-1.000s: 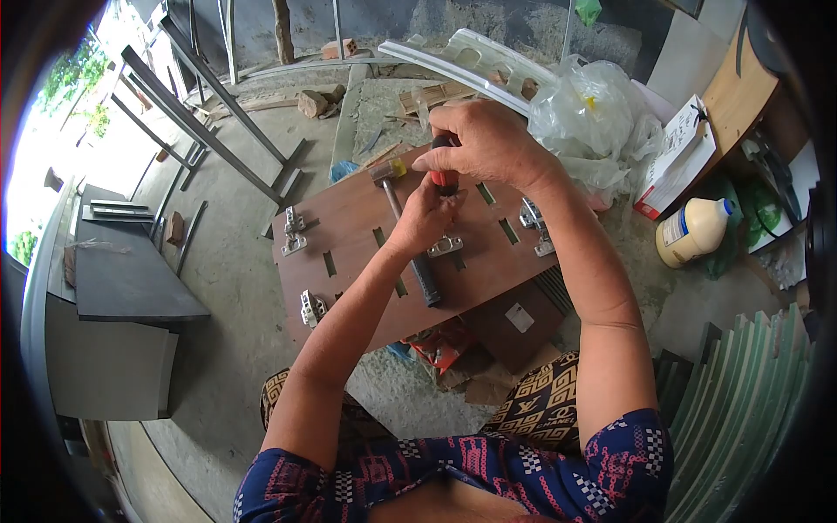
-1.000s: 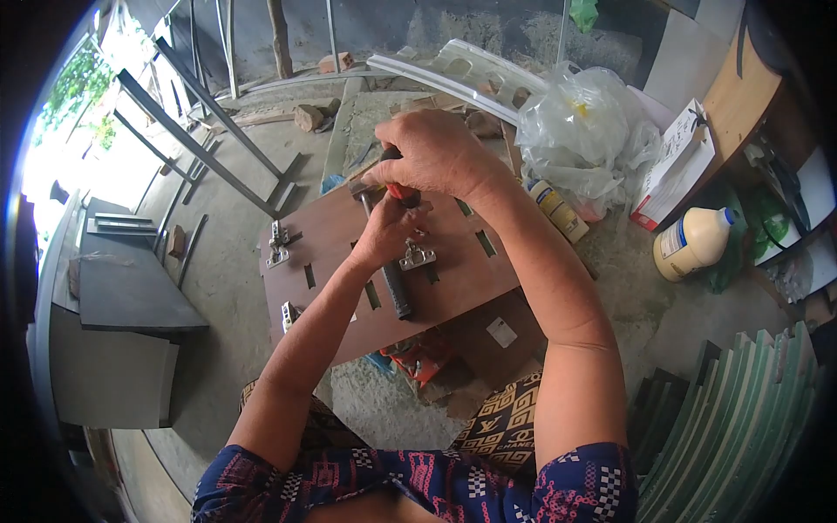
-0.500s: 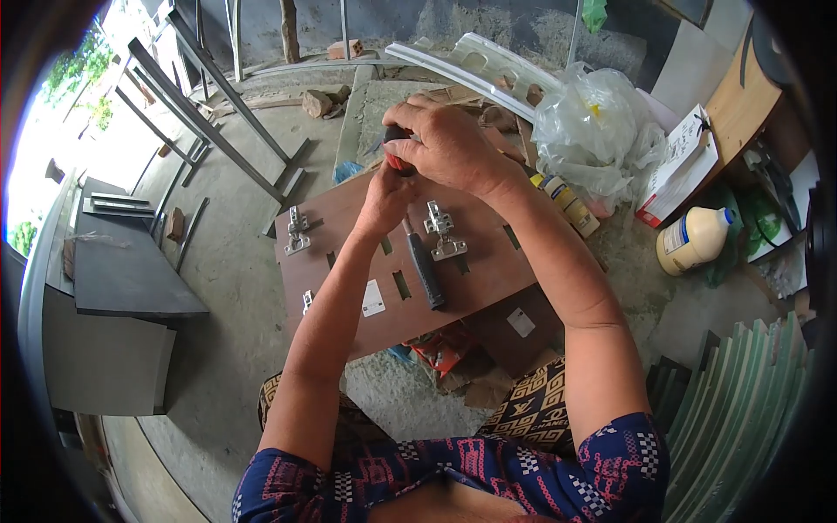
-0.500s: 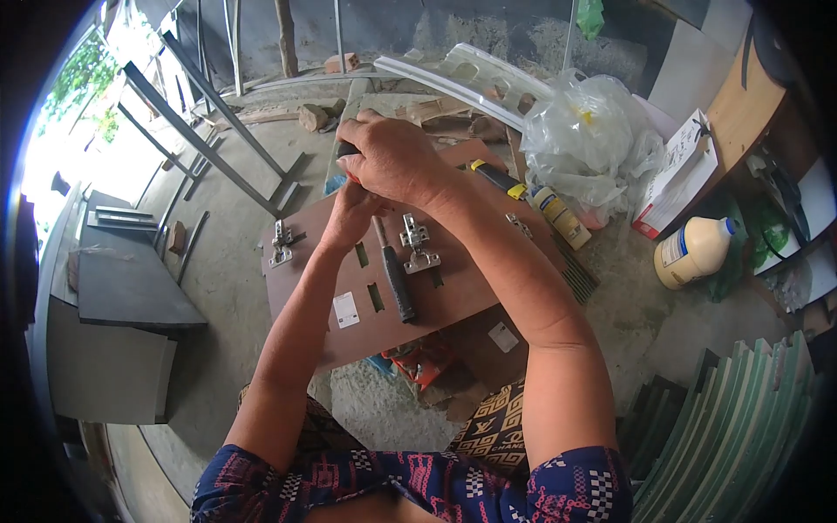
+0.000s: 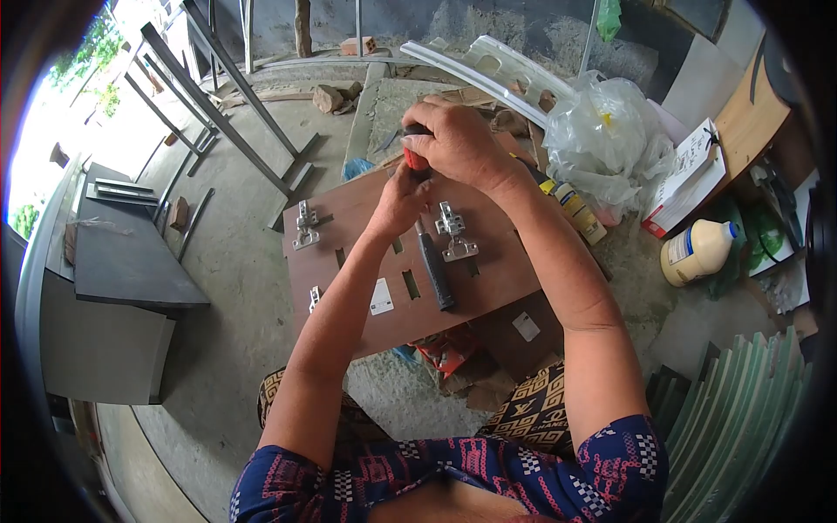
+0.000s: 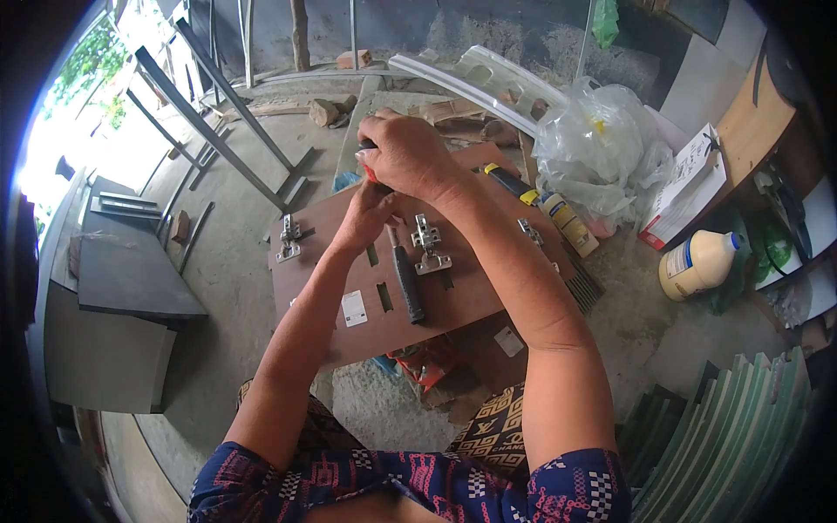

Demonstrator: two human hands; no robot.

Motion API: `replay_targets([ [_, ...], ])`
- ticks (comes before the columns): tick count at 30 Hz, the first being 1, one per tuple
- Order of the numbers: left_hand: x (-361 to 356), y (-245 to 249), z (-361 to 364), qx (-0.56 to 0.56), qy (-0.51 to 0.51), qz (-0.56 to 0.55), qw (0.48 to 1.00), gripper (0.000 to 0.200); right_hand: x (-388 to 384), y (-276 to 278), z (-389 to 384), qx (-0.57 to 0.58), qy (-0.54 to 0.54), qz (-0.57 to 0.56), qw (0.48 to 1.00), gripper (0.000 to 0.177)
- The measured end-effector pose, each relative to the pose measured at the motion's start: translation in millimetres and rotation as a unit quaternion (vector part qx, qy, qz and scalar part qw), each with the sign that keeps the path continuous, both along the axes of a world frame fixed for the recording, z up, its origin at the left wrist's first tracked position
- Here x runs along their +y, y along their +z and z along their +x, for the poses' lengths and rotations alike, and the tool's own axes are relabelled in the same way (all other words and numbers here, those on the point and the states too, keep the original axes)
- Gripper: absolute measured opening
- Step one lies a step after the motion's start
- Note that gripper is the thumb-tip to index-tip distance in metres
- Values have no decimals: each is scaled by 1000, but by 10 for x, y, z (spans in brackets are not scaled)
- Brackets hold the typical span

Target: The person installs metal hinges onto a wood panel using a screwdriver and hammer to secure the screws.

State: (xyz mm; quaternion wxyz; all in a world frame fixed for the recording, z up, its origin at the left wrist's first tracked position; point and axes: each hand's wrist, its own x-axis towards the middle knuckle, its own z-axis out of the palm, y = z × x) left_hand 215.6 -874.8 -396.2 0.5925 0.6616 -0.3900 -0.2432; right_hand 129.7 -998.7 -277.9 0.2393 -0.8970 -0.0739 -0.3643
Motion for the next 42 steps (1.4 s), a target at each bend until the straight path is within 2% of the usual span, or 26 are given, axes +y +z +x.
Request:
replay_targets([
  [6,18,170,-118,4,8,2,1000,34,-24,93,-15,58,-46,9,997,33],
  [9,-6,123,-100,-4,16,-8,1000,34,21,54,8,-21,-89,-49,995,39],
  [12,3,124,-110,11,2,-20,1000,34,48,107,-40,26,-133,-77,988,43],
  [15,-4,99,-85,-22,-2,-3,1000,35,61,218,-152,98,-128,-58,985,36],
  [18,13,66,-30,-14,-17,1,1000,31,-54,103,-112,6,21,-9,1000,26],
  [21,14,103,-48,-4,-12,-4,1000,31,-112,43,-90,40,48,-4,998,18],
  [24,8,118,-71,-18,-4,1,1000,33,-100,45,-48,19,22,-32,999,17],
  [27,5,134,-109,9,2,-11,1000,39,-43,118,-86,56,-21,-24,998,19],
  [33,-1,83,-79,5,1,0,1000,39,-28,115,-86,9,-66,-56,996,35],
  [36,-6,81,-97,8,0,-7,1000,37,-10,134,-97,21,-90,-71,993,41],
  [39,2,98,-106,4,-3,-7,1000,35,14,218,-154,96,-105,-80,987,39],
  [42,5,39,-17,-14,-19,34,999,37,-30,138,-122,-19,-18,-29,999,29],
])
